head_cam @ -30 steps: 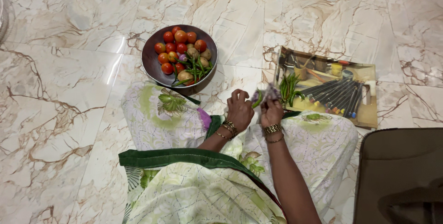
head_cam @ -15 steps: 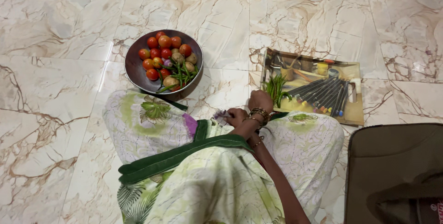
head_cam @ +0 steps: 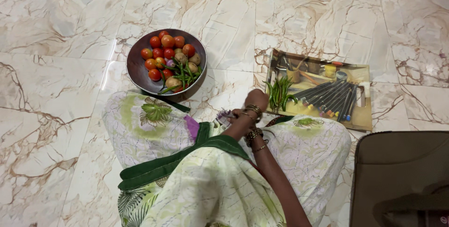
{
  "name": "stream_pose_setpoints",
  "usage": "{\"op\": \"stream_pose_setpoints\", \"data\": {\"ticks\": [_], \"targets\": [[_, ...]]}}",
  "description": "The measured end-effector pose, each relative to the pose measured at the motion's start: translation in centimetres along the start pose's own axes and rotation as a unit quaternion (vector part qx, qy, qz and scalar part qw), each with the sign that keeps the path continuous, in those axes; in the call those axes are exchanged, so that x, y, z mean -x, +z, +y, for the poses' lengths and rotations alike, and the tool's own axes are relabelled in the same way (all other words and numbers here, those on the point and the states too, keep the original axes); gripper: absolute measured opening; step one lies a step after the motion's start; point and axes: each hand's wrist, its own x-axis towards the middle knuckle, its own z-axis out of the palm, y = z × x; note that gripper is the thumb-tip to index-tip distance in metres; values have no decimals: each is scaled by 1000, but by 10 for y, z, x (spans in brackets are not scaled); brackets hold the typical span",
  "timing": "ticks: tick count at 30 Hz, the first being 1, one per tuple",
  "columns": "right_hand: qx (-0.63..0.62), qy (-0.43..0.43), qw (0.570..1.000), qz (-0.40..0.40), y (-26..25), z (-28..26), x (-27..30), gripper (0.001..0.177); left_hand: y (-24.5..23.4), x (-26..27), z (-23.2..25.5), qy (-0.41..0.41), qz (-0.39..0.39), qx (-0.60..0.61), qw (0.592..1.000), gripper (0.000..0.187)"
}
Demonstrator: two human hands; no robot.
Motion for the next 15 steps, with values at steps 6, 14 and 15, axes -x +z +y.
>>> {"op": "stream_pose_setpoints", "data": {"ticks": [6,14,15], "targets": [[-48,135,990,11,-20,-46,22,23,-88,-44,-45,186,71,211,957,19],[-723,59,688,36,-54,-40,28,23,-295,-41,-126,227,317,142,910,17],[-759,38,650,22,-58,-35,30,17,-310,-42,-139,185,315,159,917,20]]}}
